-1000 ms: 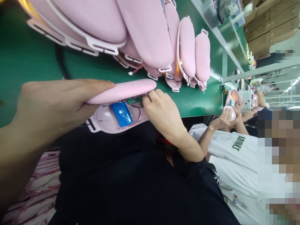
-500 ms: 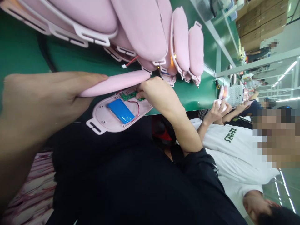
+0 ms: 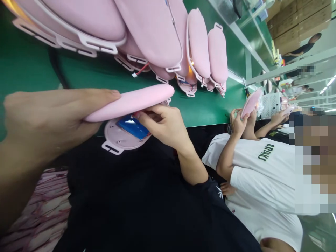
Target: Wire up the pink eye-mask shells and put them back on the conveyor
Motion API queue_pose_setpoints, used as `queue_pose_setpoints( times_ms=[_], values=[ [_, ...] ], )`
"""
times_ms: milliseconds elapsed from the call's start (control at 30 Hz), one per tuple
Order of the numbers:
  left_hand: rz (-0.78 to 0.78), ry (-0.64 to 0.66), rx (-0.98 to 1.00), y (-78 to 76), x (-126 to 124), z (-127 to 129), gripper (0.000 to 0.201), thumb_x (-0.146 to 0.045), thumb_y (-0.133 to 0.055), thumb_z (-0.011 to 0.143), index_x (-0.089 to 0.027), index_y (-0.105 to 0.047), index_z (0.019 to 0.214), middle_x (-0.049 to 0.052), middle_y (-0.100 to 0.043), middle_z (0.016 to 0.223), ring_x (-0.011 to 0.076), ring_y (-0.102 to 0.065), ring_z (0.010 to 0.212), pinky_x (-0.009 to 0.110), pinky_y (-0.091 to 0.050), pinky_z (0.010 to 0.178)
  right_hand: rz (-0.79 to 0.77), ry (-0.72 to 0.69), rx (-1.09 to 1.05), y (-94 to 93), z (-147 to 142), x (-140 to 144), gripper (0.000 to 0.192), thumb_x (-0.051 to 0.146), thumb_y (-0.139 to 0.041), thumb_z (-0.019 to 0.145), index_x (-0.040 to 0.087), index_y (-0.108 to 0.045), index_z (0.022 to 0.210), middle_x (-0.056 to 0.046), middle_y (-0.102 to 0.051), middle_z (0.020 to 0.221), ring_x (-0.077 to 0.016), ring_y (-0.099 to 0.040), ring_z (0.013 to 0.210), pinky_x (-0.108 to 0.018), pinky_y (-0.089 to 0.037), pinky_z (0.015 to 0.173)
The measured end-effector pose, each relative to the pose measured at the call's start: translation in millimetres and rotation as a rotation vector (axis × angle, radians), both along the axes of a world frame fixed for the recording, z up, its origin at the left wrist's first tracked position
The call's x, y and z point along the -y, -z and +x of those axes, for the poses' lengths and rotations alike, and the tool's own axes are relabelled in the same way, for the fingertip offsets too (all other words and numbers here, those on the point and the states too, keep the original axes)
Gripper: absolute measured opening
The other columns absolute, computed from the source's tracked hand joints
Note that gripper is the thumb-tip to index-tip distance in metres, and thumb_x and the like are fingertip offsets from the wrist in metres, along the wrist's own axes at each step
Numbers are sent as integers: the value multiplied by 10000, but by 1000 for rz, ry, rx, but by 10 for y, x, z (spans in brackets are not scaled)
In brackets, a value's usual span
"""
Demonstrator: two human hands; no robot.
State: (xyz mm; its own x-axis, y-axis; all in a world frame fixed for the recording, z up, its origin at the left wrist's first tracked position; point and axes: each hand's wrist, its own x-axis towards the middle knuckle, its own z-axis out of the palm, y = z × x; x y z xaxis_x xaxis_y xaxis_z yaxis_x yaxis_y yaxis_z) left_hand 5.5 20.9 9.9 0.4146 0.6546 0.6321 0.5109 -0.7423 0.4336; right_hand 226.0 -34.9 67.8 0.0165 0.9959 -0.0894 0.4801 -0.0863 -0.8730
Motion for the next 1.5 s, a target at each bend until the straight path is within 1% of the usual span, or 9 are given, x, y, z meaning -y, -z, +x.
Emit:
queue_pose_setpoints(
  times_ms=[167,300,500,600,733,933,1100,1233,1500],
  values=[
    [62,-16,-29,-85,141,79,474,-90,-544,979,-299,-676,1383,-36,-806,1301,210,-828,1088,255,-644,717,-8,1,-107,13,89,38,229,426,-842,906,199,-823,917,-8,-850,868,-171,-808,774,-275,-676,701],
    [-67,-65,-49,-181,332,161,504,-67,-519,989,-308,-668,1406,-24,-792,1340,211,-805,1173,263,-664,829,2,-39,-129,36,111,90,191,384,-777,949,201,-814,914,2,-830,827,-146,-781,718,-255,-652,671],
    [-65,-147,74,-96,540,342,429,-48,-602,987,-203,-715,1371,77,-793,1329,376,-676,1405,569,-610,1171,309,-124,300,78,398,59,112,198,-676,959,202,-785,935,-14,-807,902,-146,-730,797,-284,-626,772],
    [-15,-150,67,-17,466,350,390,-107,-544,1069,-215,-712,1403,64,-779,1364,352,-691,1387,604,-635,1133,421,-241,486,152,594,-35,170,194,-628,1034,210,-796,1011,-56,-806,1062,-194,-741,993,-355,-622,916],
    [-76,-84,-1,-45,260,286,346,-192,-429,1178,-223,-672,1423,5,-710,1487,301,-613,1475,636,-594,1160,453,-298,576,221,719,-111,187,206,-632,1080,230,-811,1028,-50,-807,1092,-188,-744,1019,-328,-612,917],
    [-202,-17,-73,-210,58,247,372,-281,-363,1202,-233,-694,1365,-73,-662,1541,269,-598,1483,618,-549,1215,443,-330,611,248,715,-161,174,245,-677,1074,247,-842,1020,-29,-794,1040,-182,-730,998,-311,-599,897],
    [-248,-127,18,-131,474,268,371,-194,-494,1142,-269,-656,1467,-22,-641,1581,312,-579,1513,644,-587,1176,509,-342,630,347,681,-121,238,209,-604,1095,254,-827,1025,-64,-776,1119,-225,-682,1099,-416,-578,975],
    [-178,-221,170,38,766,383,464,-33,-628,1000,-252,-722,1398,66,-717,1480,320,-648,1447,542,-615,1184,511,-280,609,324,588,147,216,148,-582,1087,220,-786,1084,-83,-812,1201,-216,-735,1127,-405,-606,974],
    [33,-53,5,132,277,267,378,-125,-617,1037,-265,-704,1377,35,-771,1375,284,-778,1229,419,-698,936,482,-178,621,144,643,313,113,182,-712,1032,253,-797,1008,-45,-770,1063,-190,-693,945,-379,-585,843]
  ],
)
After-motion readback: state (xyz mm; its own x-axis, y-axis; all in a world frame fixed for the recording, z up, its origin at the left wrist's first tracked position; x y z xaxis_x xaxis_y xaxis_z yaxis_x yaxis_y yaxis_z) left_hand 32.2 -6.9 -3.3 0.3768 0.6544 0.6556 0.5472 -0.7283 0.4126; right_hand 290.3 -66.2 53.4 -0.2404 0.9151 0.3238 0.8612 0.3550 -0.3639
